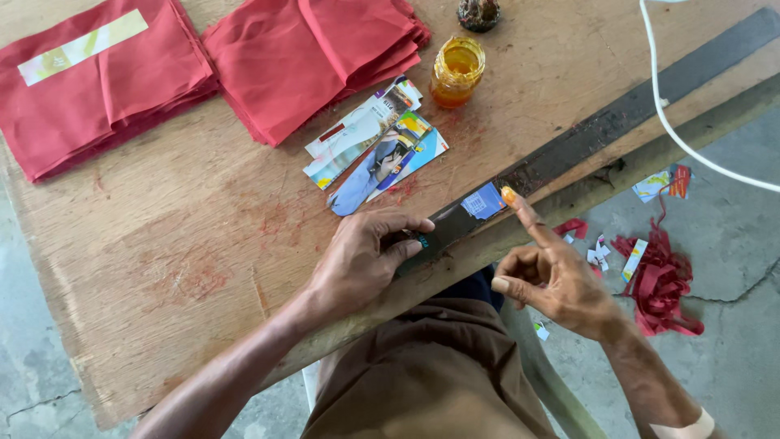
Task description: The person glues decorative paper strips onto rectangular red fabric pieces. The person spreads glue from a jar onto the paper strips by hand and presses them onto the center of each fabric piece, smoothing them down and stacking the finished items.
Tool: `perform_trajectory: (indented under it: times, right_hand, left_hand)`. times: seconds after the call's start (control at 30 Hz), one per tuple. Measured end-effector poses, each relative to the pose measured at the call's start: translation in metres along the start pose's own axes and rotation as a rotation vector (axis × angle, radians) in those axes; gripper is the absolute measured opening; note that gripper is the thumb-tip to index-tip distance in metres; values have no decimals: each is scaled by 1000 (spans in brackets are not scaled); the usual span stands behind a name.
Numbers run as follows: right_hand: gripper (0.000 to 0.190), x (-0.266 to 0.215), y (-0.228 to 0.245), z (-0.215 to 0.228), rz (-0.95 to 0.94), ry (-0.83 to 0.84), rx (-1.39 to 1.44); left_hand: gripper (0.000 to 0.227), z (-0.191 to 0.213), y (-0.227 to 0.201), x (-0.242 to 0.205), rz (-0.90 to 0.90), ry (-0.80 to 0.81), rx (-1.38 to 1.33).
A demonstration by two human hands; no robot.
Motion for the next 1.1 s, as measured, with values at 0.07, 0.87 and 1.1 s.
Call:
perform_trajectory:
  times: [0.07,0.87,1.1]
  right_hand:
    - [113,-1,-9,-3,-62,3,71]
    - [115,2,28,-47,-230,-50,-552]
    - [101,-2,16,-87,-80,69,-633]
  left_hand:
    - [24,1,0,-3,-22,-2,-10]
    - [23,5,-7,-17,-177,-65,124]
    - [26,24,3,-27,-218,-275,249]
Point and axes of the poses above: each hand's wrist, its own x-axis towards the middle knuckle, its own z-axis out of the back of the hand, y = z × x, the point moved 2 cm from there along x, towards the middle knuckle, and after that the axes turned 2 degrees about x, right-handed, at the moved point
